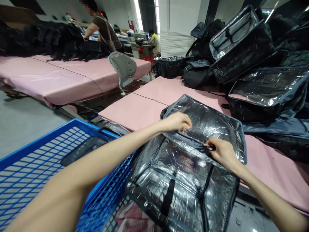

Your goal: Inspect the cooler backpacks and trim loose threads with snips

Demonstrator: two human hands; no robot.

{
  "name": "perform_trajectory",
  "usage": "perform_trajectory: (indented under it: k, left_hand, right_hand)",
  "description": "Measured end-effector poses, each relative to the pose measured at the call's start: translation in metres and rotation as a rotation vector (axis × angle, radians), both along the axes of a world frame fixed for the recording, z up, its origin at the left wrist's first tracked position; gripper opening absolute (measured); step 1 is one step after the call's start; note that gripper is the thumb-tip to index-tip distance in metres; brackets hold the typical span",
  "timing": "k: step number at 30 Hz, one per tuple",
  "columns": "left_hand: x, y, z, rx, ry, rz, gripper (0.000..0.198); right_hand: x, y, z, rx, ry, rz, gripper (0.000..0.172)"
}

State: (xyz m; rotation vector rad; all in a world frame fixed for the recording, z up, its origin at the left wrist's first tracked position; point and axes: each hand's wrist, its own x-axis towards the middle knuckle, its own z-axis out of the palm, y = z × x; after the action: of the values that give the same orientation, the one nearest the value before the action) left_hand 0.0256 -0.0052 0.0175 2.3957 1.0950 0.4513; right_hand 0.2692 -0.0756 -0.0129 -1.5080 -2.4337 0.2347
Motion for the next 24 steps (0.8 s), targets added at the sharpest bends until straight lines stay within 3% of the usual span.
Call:
perform_trajectory:
  k: [2,5,9,12,16,19,22,24]
  left_hand:
    - [-0.03,0.001,-0.001,0.092,-0.052,0.148,0.02]
    - [-0.056,-0.005,-0.011,0.299,0.038,0.165,0.017]
    - [-0.054,-0.012,-0.025,0.559,0.213,0.027,0.02]
    - [-0.048,-0.013,-0.027,0.683,0.32,-0.108,0.023]
    - [-0.048,-0.008,-0.022,0.596,0.345,-0.115,0.018]
    - [-0.046,-0.002,-0.015,0.406,0.303,-0.088,0.014]
    - [-0.042,0.003,-0.006,0.3,0.3,-0.107,0.015]
    - [-0.039,0.005,-0.001,0.272,0.328,-0.115,0.016]
  right_hand:
    - [0.001,0.003,0.001,-0.084,0.097,-0.031,0.014]
    - [0.004,0.007,0.002,-0.157,0.16,-0.055,0.012]
    - [0.006,0.011,-0.001,-0.203,0.185,-0.078,0.011]
    - [0.006,0.011,0.0,-0.228,0.18,-0.082,0.014]
    - [0.003,0.008,0.006,-0.212,0.118,-0.043,0.016]
    - [-0.009,0.008,0.014,-0.018,0.012,0.013,0.017]
    - [-0.03,0.013,0.02,0.339,-0.106,0.097,0.029]
    - [-0.046,0.018,0.022,0.549,-0.199,0.174,0.022]
